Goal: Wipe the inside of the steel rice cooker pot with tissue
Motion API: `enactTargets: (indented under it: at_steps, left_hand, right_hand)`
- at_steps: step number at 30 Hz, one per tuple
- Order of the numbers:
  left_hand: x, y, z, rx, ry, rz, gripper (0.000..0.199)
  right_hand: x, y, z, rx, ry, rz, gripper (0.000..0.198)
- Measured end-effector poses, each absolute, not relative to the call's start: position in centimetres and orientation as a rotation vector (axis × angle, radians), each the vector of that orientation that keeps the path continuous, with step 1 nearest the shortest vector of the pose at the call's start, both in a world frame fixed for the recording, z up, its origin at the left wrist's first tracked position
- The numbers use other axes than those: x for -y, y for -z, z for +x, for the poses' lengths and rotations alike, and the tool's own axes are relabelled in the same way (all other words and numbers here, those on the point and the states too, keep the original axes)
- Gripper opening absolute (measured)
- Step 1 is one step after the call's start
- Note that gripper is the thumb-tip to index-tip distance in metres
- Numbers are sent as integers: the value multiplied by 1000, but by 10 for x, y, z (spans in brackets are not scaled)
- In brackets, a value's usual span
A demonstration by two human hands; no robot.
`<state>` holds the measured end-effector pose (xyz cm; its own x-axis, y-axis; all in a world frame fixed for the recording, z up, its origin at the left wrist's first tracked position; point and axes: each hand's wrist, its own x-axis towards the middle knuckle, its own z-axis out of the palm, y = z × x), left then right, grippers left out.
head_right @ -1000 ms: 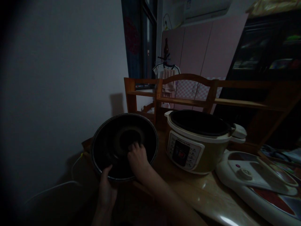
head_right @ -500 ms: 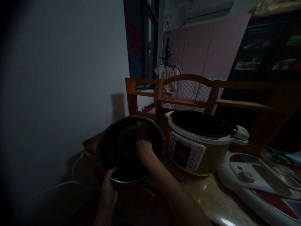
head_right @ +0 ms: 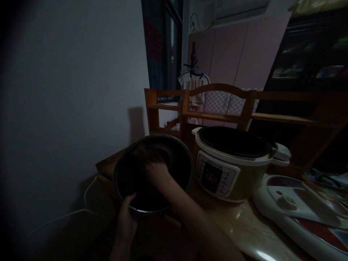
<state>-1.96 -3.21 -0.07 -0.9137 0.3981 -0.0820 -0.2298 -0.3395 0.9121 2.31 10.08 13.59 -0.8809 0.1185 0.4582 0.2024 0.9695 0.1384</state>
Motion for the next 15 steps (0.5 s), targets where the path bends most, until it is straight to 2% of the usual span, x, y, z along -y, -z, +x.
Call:
enactTargets:
  at_steps: [9, 15]
  left_hand:
    - [26, -2, -17, -1539, -2311, 224, 28]
    - [23, -11, -15, -1432, -2358, 97, 28]
  right_hand:
    - [-118, -143, 46, 2461, 342, -616, 69]
    - [-116, -138, 57, 2763, 286, -874, 44]
